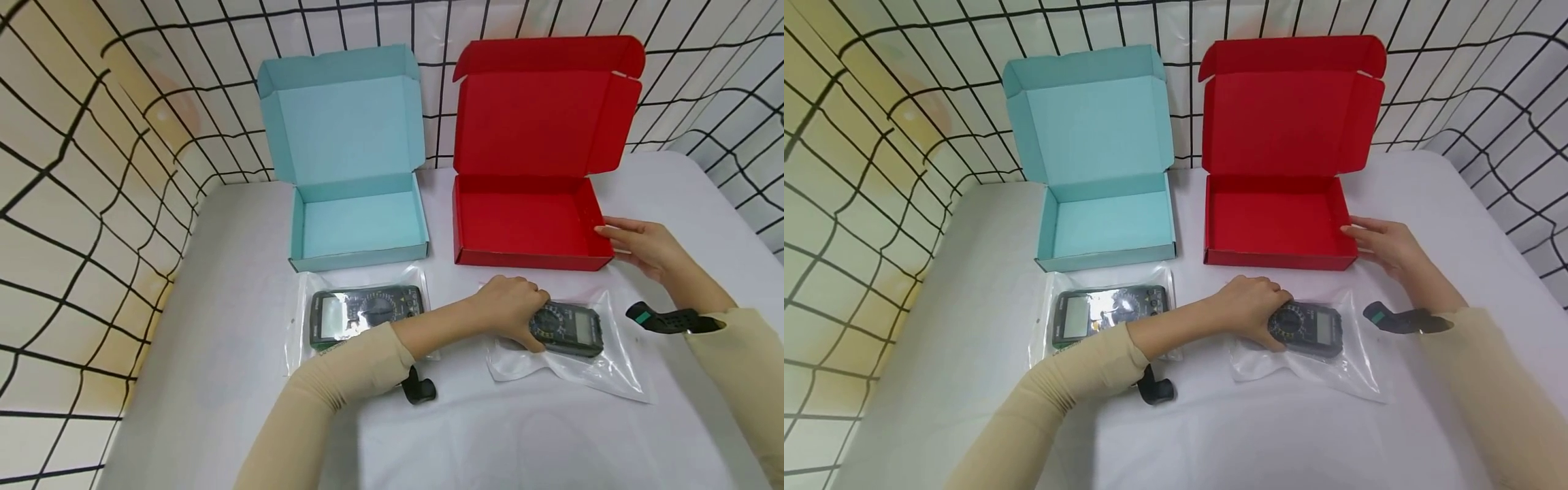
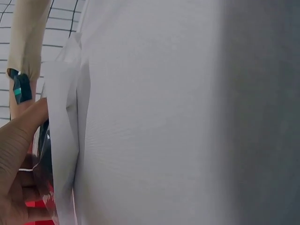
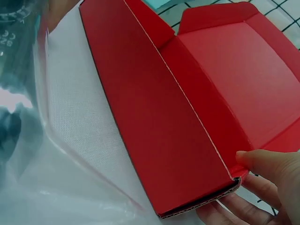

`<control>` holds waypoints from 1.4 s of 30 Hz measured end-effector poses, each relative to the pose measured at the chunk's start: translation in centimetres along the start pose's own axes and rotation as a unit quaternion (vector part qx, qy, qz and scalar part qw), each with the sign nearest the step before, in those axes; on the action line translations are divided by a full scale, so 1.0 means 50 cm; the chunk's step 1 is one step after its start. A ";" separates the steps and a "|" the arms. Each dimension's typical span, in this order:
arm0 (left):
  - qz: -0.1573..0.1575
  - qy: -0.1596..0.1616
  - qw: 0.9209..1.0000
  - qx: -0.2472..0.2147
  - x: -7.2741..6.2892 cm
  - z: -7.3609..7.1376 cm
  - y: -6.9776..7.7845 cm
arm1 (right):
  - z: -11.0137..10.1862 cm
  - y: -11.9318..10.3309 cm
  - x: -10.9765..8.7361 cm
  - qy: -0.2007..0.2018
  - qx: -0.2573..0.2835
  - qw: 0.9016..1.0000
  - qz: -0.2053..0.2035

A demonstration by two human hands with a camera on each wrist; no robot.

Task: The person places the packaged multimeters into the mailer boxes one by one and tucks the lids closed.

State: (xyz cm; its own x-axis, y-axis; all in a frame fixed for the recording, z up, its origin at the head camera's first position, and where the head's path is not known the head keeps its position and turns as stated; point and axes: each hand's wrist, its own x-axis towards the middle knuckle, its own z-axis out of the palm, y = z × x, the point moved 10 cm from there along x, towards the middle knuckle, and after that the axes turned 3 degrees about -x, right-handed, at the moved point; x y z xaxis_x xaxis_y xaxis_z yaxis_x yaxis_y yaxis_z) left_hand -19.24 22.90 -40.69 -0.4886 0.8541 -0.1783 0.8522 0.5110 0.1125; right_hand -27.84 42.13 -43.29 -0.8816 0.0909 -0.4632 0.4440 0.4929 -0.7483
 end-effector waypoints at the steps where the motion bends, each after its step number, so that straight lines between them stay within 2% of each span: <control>1: 0.006 0.002 1.000 0.002 0.000 0.000 0.002 | 0.001 0.002 -0.001 -0.003 0.006 1.000 0.004; 9: 0.023 0.000 1.000 0.010 0.003 -0.001 0.005 | 0.004 0.002 -0.001 -0.012 0.010 1.000 0.004; 19: 0.022 -0.007 0.998 -0.051 0.003 -0.008 -0.024 | 0.009 0.002 -0.006 -0.030 0.043 0.999 0.002; 27: 0.016 0.007 0.999 -0.028 -0.015 -0.053 -0.039 | 0.012 0.001 -0.005 -0.027 0.000 1.000 0.007; 33: 0.005 0.010 0.999 -0.036 -0.023 -0.078 -0.052 | 0.010 -0.003 -0.008 -0.023 0.020 1.000 -0.002; 42: 0.001 0.038 0.999 -0.030 -0.029 -0.116 -0.070 | 0.010 0.001 -0.010 -0.025 0.020 0.999 0.009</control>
State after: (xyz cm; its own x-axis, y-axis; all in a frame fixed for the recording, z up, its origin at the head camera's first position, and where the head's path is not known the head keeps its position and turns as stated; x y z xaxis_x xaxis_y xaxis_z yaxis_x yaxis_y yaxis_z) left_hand -22.59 20.46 -35.17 -0.5022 0.8584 -0.1045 0.8410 0.5130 0.1720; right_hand -27.29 41.69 -43.34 -0.8647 0.0555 -0.4992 0.4666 0.4566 -0.7575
